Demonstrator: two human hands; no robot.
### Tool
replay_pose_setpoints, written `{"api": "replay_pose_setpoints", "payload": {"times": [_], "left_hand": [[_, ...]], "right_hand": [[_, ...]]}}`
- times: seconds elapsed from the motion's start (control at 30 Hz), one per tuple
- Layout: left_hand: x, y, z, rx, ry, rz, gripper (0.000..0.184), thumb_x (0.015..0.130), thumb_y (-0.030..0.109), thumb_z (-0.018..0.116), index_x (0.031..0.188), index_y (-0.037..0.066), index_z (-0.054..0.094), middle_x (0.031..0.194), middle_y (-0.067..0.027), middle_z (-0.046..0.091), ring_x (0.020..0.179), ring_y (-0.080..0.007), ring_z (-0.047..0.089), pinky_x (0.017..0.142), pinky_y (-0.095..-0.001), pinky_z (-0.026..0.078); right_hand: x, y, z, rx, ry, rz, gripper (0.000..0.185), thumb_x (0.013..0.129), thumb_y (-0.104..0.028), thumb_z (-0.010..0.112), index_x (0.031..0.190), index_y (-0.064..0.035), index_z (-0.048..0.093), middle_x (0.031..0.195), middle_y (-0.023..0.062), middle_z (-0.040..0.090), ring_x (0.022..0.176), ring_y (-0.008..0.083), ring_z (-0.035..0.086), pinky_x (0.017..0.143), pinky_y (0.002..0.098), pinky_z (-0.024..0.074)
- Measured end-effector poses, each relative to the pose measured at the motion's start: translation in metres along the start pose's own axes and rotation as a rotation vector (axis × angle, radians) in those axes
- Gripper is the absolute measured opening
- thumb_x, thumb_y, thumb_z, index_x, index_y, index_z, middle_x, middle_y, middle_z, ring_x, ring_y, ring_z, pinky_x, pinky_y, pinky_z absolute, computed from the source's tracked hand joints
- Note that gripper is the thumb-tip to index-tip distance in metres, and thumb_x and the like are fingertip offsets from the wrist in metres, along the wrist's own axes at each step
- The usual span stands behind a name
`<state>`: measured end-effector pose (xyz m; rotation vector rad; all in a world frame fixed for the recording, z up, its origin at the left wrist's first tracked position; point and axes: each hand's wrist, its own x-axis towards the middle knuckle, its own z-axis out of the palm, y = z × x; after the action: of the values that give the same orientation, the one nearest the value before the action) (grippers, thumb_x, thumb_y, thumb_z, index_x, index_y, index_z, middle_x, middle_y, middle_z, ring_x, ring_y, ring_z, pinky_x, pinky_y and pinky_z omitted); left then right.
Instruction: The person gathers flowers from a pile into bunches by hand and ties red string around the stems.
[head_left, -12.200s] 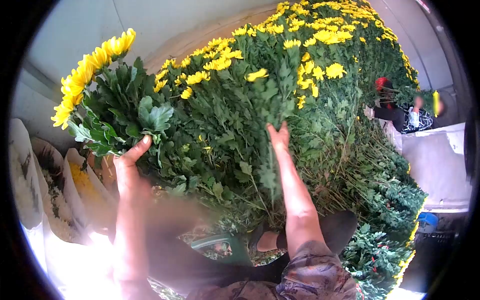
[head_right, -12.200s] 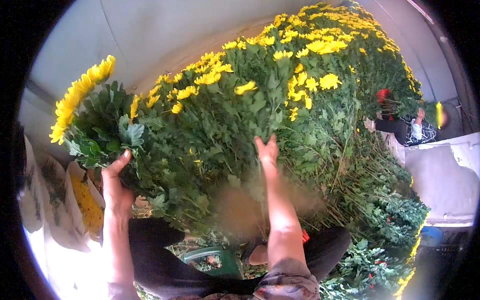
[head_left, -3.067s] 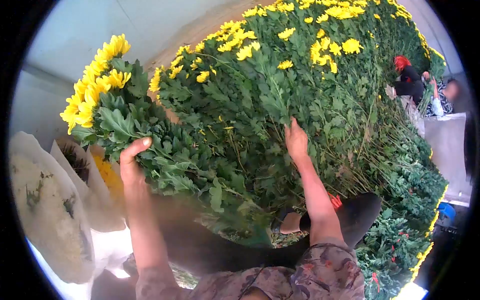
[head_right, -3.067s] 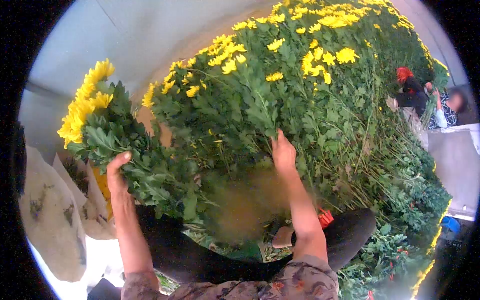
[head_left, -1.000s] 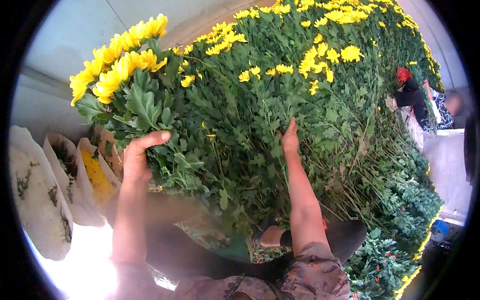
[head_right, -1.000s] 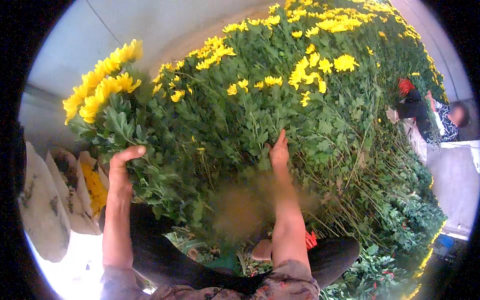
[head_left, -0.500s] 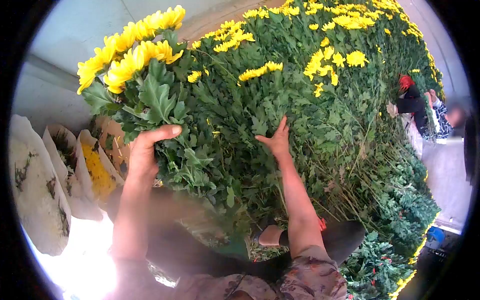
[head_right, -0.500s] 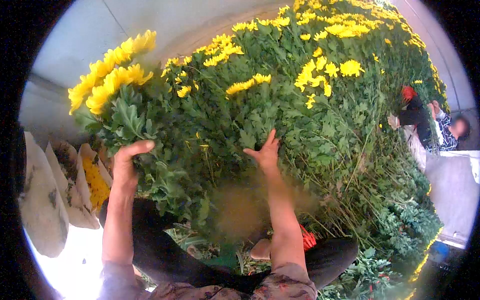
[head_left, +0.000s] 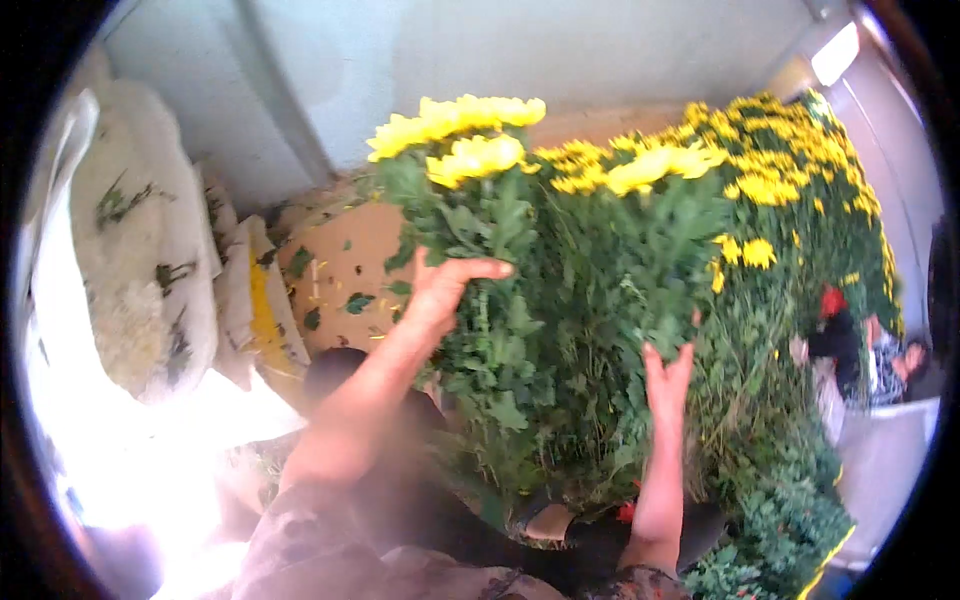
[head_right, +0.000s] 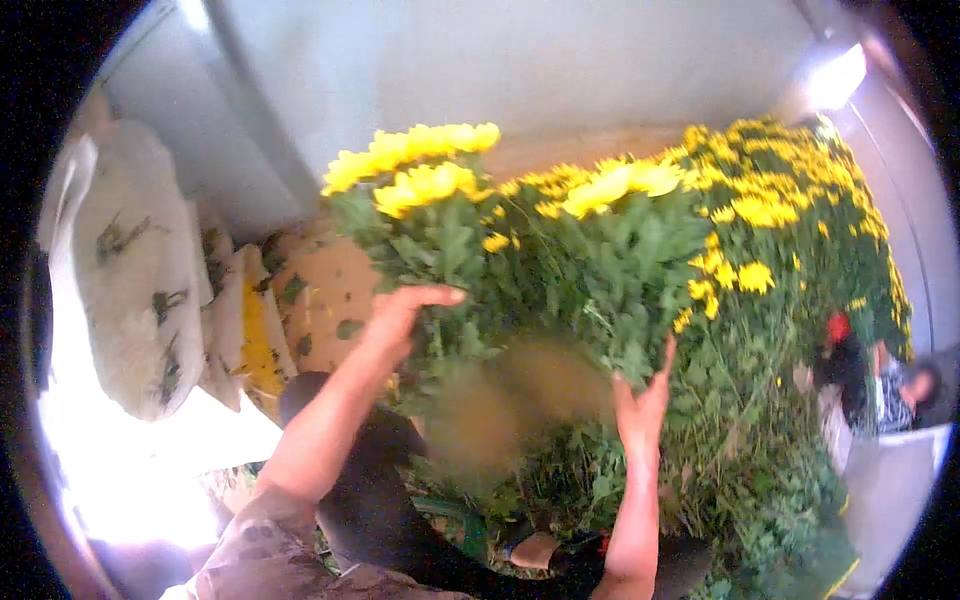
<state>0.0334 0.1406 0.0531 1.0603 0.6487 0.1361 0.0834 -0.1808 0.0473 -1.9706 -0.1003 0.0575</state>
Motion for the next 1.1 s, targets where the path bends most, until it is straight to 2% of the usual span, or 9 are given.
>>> {"api": "replay_pose_setpoints", "payload": {"times": [0.1,0.2,0.27,0.33,0.43,0.6,0.77,0.9,1.1], "left_hand": [[0.002,0.007,-0.01,0.01,-0.031,0.118,0.021,0.068,0.016,0.074,0.083,0.001,0.071,0.098,-0.0104,0.066,0.097,-0.0166,0.058,0.09,-0.0308,0.044],[-0.008,0.024,-0.012,-0.194,-0.072,0.116,0.056,0.059,0.0,0.076,0.108,-0.001,0.048,0.101,-0.0134,0.06,0.085,-0.0209,0.06,0.083,-0.0345,0.049],[0.003,0.007,-0.02,-0.385,-0.035,0.236,0.047,0.07,0.003,0.07,0.112,0.001,0.049,0.102,-0.011,0.059,0.088,-0.0196,0.059,0.081,-0.0327,0.049],[0.022,-0.022,-0.032,-0.814,-0.176,0.154,0.032,0.088,0.008,0.057,0.117,0.003,0.048,0.109,-0.0065,0.056,0.099,-0.0176,0.053,0.082,-0.0338,0.048],[0.006,-0.008,-0.041,-0.653,-0.029,0.334,0.034,0.088,0.012,0.058,0.12,0.005,0.048,0.111,-0.0066,0.055,0.101,-0.017,0.052,0.085,-0.0337,0.046],[-0.017,0.031,-0.057,-0.62,-0.256,0.133,0.047,0.085,0.014,0.062,0.129,0.008,0.045,0.117,-0.0051,0.054,0.103,-0.0185,0.052,0.088,-0.0349,0.044],[-0.051,0.053,-0.064,-0.501,-0.443,0.226,0.075,0.073,0.004,0.067,0.137,0.005,0.03,0.12,-0.0117,0.054,0.106,-0.0207,0.054,0.09,-0.0377,0.045],[-0.059,0.042,-0.049,-0.603,-0.352,0.112,0.059,0.068,-0.002,0.067,0.123,-0.007,0.045,0.102,-0.0136,0.063,0.089,-0.0229,0.063,0.085,-0.0362,0.049],[-0.124,0.068,-0.008,-0.49,-0.46,0.405,0.045,0.062,-0.009,0.068,0.106,-0.004,0.059,0.099,-0.0142,0.065,0.089,-0.0244,0.065,0.077,-0.0369,0.055]], "right_hand": [[-0.035,-0.075,0.023,0.075,0.01,-0.017,0.052,0.083,-0.002,0.061,0.131,-0.0016,0.04,0.126,0.0167,0.052,0.11,0.0215,0.054,0.093,0.0357,0.0442],[-0.056,-0.12,0.063,0.049,-0.235,-0.196,0.042,0.084,-0.007,0.063,0.123,0.0015,0.05,0.13,0.0196,0.048,0.116,0.0258,0.051,0.095,0.039,0.0423],[-0.052,-0.116,0.12,-0.539,-0.268,-0.483,0.051,0.086,-0.011,0.06,0.13,0.0033,0.038,0.122,0.0197,0.053,0.114,0.0284,0.052,0.098,0.0388,0.039],[-0.052,-0.12,0.164,-0.559,-0.27,-0.522,0.057,0.087,-0.01,0.057,0.135,0.005,0.031,0.129,0.0236,0.046,0.119,0.0328,0.047,0.101,0.0386,0.0352],[-0.049,-0.114,0.181,-0.418,-0.306,-0.509,0.062,0.087,-0.011,0.056,0.138,0.0057,0.024,0.135,0.0253,0.039,0.123,0.0359,0.042,0.104,0.0373,0.0319],[-0.068,-0.14,0.18,-0.343,-0.273,-0.576,0.057,0.088,-0.011,0.055,0.136,0.006,0.029,0.132,0.0248,0.042,0.121,0.0358,0.044,0.102,0.0385,0.0333],[-0.08,-0.174,0.164,-0.39,-0.278,-0.303,0.057,0.088,-0.013,0.056,0.134,0.0072,0.03,0.125,0.0288,0.046,0.115,0.0407,0.048,0.099,0.0416,0.0373],[-0.109,-0.171,0.156,-0.522,-0.215,-0.486,0.059,0.087,-0.017,0.059,0.131,0.0087,0.029,0.117,0.0322,0.049,0.109,0.0454,0.051,0.092,0.0463,0.0426],[-0.141,-0.167,0.116,-0.62,-0.02,-0.576,0.047,0.086,-0.023,0.062,0.122,0.0029,0.045,0.108,0.0259,0.055,0.096,0.0429,0.055,0.08,0.0475,0.0468]]}}
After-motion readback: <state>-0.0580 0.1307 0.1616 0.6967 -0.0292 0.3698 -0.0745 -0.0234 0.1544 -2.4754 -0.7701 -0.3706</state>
